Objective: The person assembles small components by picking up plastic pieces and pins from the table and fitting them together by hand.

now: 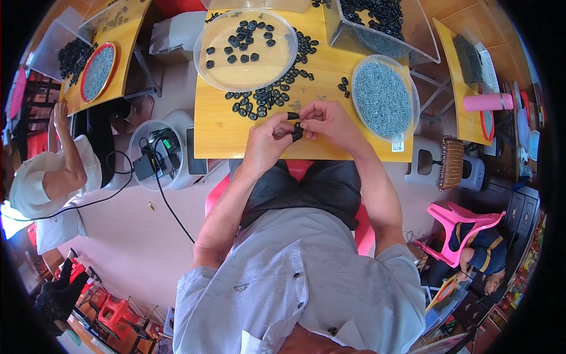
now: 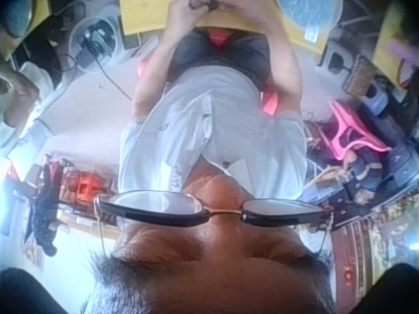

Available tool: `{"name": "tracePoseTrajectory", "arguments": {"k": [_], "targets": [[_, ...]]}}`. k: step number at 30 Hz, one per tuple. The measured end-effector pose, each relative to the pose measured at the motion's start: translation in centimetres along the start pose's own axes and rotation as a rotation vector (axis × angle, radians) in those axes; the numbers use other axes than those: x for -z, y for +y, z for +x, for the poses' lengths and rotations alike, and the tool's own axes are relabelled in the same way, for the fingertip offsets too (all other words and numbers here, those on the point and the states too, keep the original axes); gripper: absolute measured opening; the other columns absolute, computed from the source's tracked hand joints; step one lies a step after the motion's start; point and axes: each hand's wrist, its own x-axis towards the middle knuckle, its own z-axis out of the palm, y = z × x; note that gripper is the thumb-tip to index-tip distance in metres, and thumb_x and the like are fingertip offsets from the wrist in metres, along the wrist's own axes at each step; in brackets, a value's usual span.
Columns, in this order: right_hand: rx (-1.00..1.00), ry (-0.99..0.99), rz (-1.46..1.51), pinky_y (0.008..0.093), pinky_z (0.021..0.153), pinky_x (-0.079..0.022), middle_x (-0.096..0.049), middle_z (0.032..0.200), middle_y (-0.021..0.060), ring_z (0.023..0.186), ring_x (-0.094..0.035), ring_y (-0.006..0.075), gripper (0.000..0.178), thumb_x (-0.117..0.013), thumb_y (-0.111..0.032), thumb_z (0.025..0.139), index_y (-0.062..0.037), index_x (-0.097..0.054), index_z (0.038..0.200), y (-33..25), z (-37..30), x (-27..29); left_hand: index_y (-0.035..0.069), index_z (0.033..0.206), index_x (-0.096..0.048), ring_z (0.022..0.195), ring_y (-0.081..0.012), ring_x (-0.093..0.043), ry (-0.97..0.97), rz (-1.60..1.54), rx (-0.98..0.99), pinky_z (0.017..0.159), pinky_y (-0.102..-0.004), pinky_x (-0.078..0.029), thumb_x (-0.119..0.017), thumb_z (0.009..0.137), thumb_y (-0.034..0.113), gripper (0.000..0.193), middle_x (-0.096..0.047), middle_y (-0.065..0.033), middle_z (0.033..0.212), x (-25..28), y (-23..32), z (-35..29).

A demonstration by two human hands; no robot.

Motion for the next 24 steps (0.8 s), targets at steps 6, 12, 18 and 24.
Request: {"name": "tracePoseTrajectory", "arguments": {"k": [6,12,18,24], "targets": [[-0.025,-0.052,-0.024,0.0229,0.056,-0.049,-0.064,0.074,0.0044,0.063,-0.063,0.0109,0.013,-0.066,-0.001,0.085,-0.0025,-0.057,0.093,0.1,-0.5,0.6,-0.001,0.107,-0.066,0.076,-0.0083,-0.065,-0.050,0.180,-0.049,0.067,-0.0234,-0.052,-0.069,0.078,-0.006,0.030,-0.071,-0.0065,0.088,0.0,-1.1,0.0],[-0.040,-0.068,0.002,0.0221,0.056,-0.049,-0.064,0.073,0.0037,0.063,-0.062,0.0101,0.011,-0.066,0.000,0.085,-0.0029,-0.058,0.092,1.0,-0.5,0.8,-0.002,0.093,-0.062,0.068,-0.0218,-0.066,-0.043,0.302,-0.161,0.062,-0.0311,-0.053,-0.071,0.074,-0.002,0.021,-0.064,-0.0130,0.078,-0.1,-1.1,-0.1],[-0.027,-0.055,0.034,0.0223,0.052,-0.047,-0.063,0.072,0.0029,0.061,-0.062,0.0095,0.009,-0.067,0.000,0.083,-0.0026,-0.059,0.087,1.9,-0.7,0.9,-0.002,0.087,-0.059,0.066,-0.0229,-0.062,-0.043,0.276,-0.211,0.061,-0.0328,-0.050,-0.072,0.073,-0.003,0.019,-0.060,-0.0119,0.075,-0.4,-0.3,-0.2],[-0.038,-0.059,0.058,0.0204,0.052,-0.046,-0.063,0.071,0.0026,0.060,-0.062,0.0087,0.009,-0.066,0.000,0.084,-0.0028,-0.058,0.089,2.7,-1.1,0.8,-0.001,0.080,-0.055,0.064,-0.0266,-0.059,-0.081,0.374,-0.266,0.059,-0.0349,-0.047,-0.073,0.071,-0.003,0.020,-0.056,-0.0113,0.072,-0.4,-0.5,-0.3]]}}
